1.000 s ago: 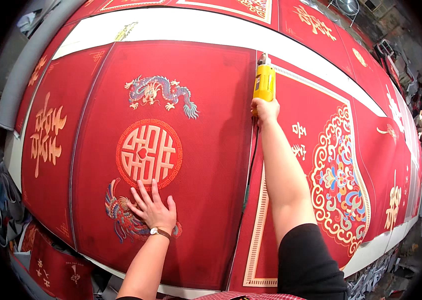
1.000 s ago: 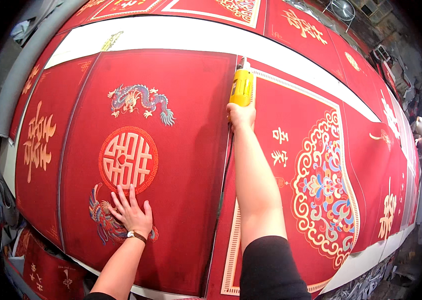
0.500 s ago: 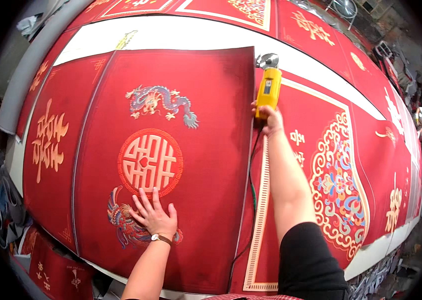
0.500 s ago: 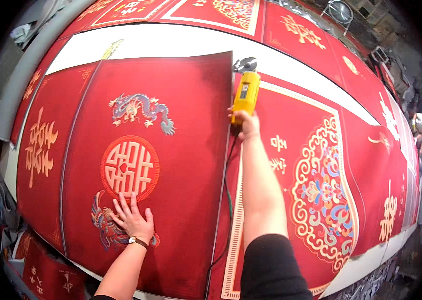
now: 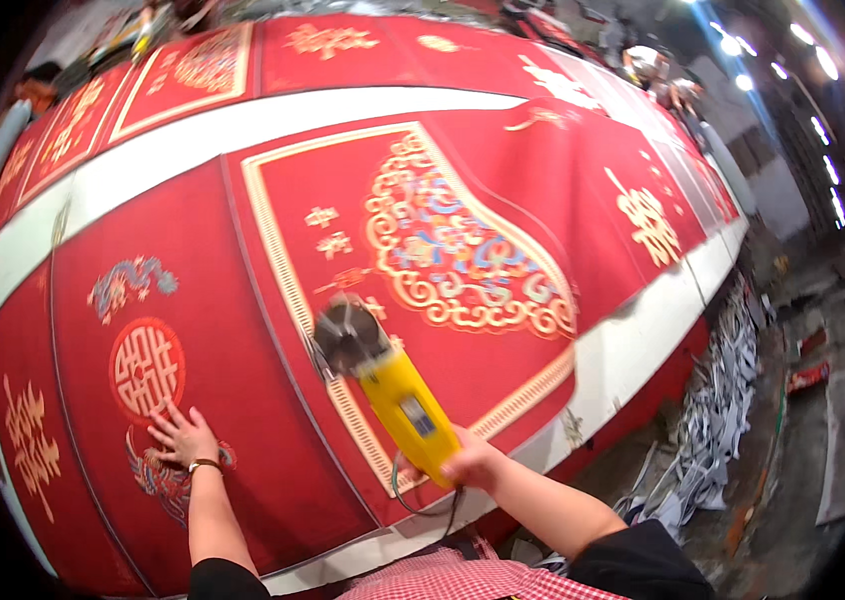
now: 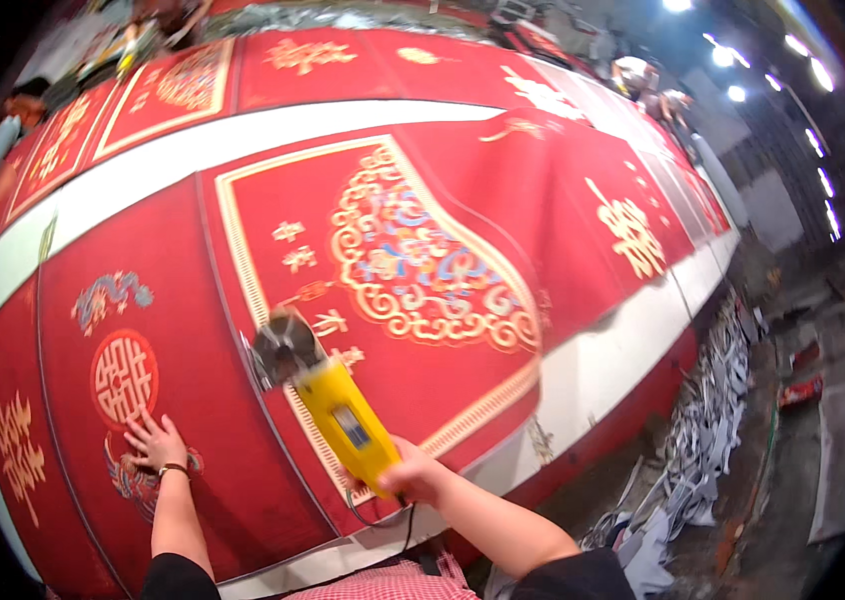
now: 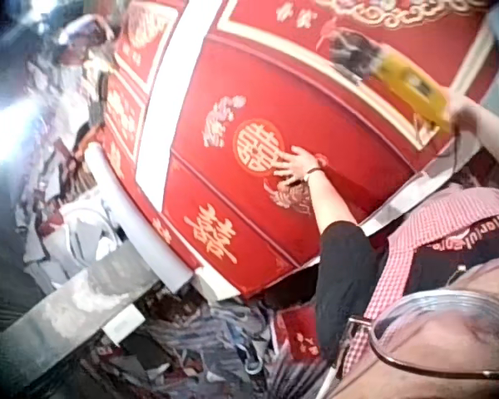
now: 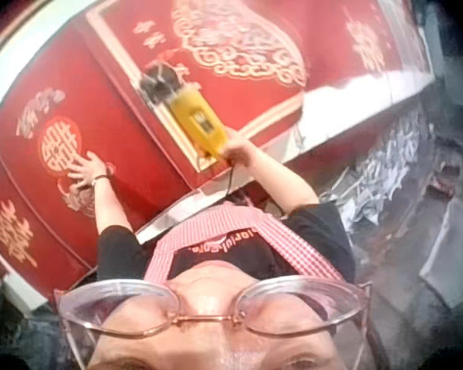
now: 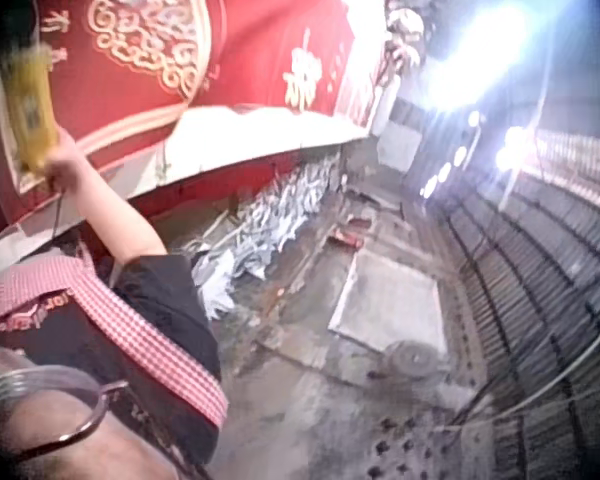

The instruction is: The person uses a yellow electric cutter to trim the edges of large red printed sheets on a long table, moving along the table and clearing away cut strips by hand.

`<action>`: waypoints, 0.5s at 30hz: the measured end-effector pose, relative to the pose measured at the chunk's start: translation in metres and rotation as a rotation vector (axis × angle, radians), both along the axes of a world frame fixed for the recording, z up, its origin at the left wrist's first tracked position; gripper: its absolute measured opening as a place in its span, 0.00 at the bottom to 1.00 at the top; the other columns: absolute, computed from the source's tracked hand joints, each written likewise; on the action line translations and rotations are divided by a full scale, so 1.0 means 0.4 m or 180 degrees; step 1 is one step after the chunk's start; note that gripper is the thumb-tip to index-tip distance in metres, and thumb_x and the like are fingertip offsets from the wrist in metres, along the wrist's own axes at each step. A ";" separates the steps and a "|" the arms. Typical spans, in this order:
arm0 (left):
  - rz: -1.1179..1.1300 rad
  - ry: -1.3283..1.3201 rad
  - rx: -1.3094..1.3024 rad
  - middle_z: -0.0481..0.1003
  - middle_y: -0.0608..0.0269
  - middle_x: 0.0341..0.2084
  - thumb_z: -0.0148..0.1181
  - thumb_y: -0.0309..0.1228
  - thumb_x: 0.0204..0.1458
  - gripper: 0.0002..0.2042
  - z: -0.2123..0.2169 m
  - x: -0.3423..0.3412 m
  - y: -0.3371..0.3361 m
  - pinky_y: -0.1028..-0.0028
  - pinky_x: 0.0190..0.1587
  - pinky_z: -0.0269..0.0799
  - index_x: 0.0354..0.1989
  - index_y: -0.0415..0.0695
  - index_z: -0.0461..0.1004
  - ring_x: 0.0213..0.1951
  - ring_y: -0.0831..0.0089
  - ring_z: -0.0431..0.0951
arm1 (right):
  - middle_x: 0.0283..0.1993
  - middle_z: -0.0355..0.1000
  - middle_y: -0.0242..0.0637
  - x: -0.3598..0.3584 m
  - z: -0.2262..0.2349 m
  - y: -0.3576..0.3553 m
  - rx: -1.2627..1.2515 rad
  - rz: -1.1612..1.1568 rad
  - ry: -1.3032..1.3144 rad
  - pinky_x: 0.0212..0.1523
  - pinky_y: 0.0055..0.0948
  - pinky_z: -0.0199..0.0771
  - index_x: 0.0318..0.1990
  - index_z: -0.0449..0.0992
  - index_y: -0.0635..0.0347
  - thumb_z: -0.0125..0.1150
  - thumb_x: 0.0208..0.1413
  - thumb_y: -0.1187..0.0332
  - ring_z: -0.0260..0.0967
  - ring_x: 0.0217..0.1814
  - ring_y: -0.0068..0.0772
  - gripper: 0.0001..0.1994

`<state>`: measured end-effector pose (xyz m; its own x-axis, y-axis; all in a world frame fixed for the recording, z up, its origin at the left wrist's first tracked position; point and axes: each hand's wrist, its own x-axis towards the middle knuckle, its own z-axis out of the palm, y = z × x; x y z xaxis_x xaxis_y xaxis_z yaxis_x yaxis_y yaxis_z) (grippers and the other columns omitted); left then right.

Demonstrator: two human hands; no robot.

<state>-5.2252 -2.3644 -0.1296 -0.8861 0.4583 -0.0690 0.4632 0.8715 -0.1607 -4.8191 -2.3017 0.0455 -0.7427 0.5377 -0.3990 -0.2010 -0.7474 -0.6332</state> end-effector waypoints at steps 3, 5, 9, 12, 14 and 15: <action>-0.0050 -0.0207 0.0288 0.50 0.45 0.65 0.52 0.40 0.56 0.29 0.074 0.085 0.026 0.44 0.63 0.45 0.66 0.52 0.52 0.66 0.50 0.49 | 0.45 0.72 0.46 0.265 0.107 -0.157 -0.0255 -0.0327 -0.0020 0.48 0.36 0.71 0.55 0.65 0.67 0.72 0.30 0.68 0.72 0.44 0.40 0.38; -0.1115 -0.0780 0.2255 0.66 0.49 0.47 0.53 0.33 0.55 0.14 0.133 0.234 0.022 0.57 0.52 0.61 0.47 0.40 0.66 0.51 0.58 0.65 | 0.47 0.72 0.49 0.411 0.150 -0.256 -0.0086 -0.0602 -0.0045 0.52 0.37 0.72 0.54 0.66 0.68 0.70 0.33 0.70 0.72 0.48 0.40 0.34; -0.1680 -0.5144 0.2491 0.73 0.61 0.18 0.45 0.24 0.54 0.16 0.249 0.716 -0.123 0.70 0.24 0.69 0.14 0.41 0.71 0.21 0.74 0.72 | 0.49 0.72 0.50 0.627 0.174 -0.428 -0.0235 -0.1413 -0.0235 0.53 0.36 0.72 0.54 0.66 0.68 0.66 0.35 0.75 0.72 0.49 0.40 0.32; -0.1176 -0.7457 0.0724 0.75 0.55 0.36 0.49 0.33 0.57 0.10 0.297 1.000 -0.205 0.66 0.40 0.75 0.37 0.38 0.71 0.36 0.65 0.77 | 0.48 0.72 0.48 0.765 0.154 -0.510 -0.0340 -0.1785 -0.0278 0.53 0.34 0.72 0.55 0.66 0.66 0.63 0.37 0.77 0.72 0.48 0.37 0.31; 0.0909 -0.7207 0.1675 0.71 0.54 0.44 0.52 0.41 0.58 0.18 0.279 1.127 -0.144 0.61 0.45 0.73 0.49 0.42 0.66 0.43 0.58 0.74 | 0.48 0.71 0.47 0.858 0.127 -0.546 -0.0246 -0.1925 -0.0245 0.55 0.35 0.71 0.56 0.65 0.65 0.63 0.39 0.77 0.72 0.49 0.37 0.30; 0.1015 -0.7397 0.2660 0.70 0.55 0.45 0.55 0.49 0.54 0.23 0.269 1.162 -0.116 0.56 0.48 0.70 0.51 0.45 0.66 0.45 0.54 0.72 | 0.49 0.71 0.47 0.903 0.116 -0.563 -0.0195 -0.1895 -0.0191 0.55 0.36 0.70 0.56 0.65 0.65 0.62 0.39 0.77 0.72 0.49 0.37 0.30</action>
